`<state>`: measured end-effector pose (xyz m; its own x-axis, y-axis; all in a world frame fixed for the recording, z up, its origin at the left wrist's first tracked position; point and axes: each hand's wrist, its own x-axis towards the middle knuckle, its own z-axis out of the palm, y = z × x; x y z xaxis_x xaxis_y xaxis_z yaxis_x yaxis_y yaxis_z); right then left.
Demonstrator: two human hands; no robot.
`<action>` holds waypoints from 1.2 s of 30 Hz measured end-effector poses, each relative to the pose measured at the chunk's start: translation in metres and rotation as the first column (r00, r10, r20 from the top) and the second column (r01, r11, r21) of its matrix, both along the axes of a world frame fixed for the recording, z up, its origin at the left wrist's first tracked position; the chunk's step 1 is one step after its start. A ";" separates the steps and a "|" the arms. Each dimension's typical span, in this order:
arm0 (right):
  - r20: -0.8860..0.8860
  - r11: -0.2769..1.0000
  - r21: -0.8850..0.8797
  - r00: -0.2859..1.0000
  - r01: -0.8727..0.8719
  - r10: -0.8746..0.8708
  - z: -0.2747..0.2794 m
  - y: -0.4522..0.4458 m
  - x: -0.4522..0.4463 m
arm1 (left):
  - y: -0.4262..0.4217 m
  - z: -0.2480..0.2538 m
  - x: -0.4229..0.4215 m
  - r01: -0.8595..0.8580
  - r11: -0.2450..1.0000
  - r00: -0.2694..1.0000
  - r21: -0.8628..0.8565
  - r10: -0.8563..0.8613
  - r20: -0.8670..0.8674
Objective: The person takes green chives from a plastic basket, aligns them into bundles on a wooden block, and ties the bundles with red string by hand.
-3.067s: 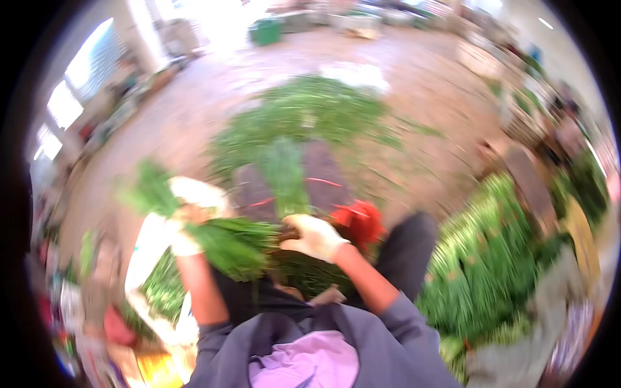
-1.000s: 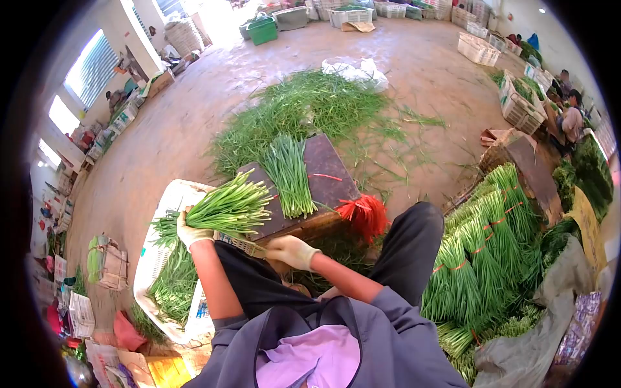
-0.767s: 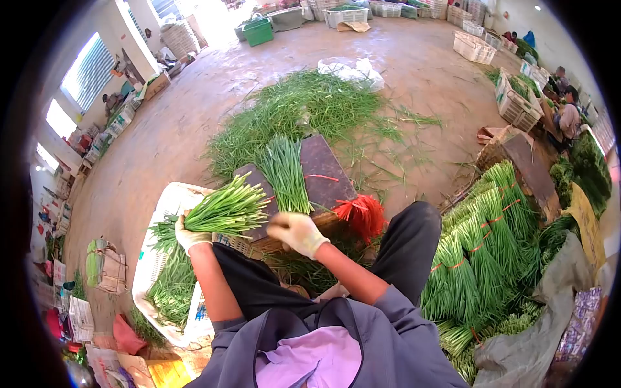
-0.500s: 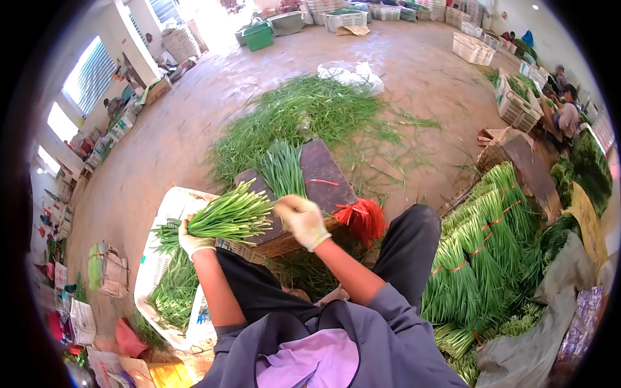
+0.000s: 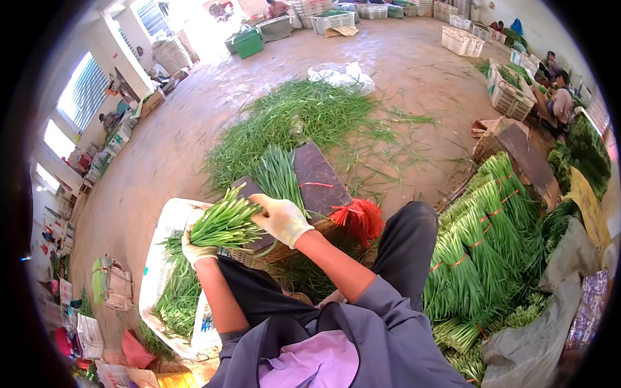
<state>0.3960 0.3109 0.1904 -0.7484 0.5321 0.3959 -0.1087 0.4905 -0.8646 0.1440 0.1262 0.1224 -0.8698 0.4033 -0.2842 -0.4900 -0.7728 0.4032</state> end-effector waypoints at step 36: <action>-0.123 0.956 0.111 0.951 -0.272 0.285 0.009 -0.018 0.047 | -0.001 0.033 0.041 0.392 0.755 0.869 0.526 -0.116 -0.481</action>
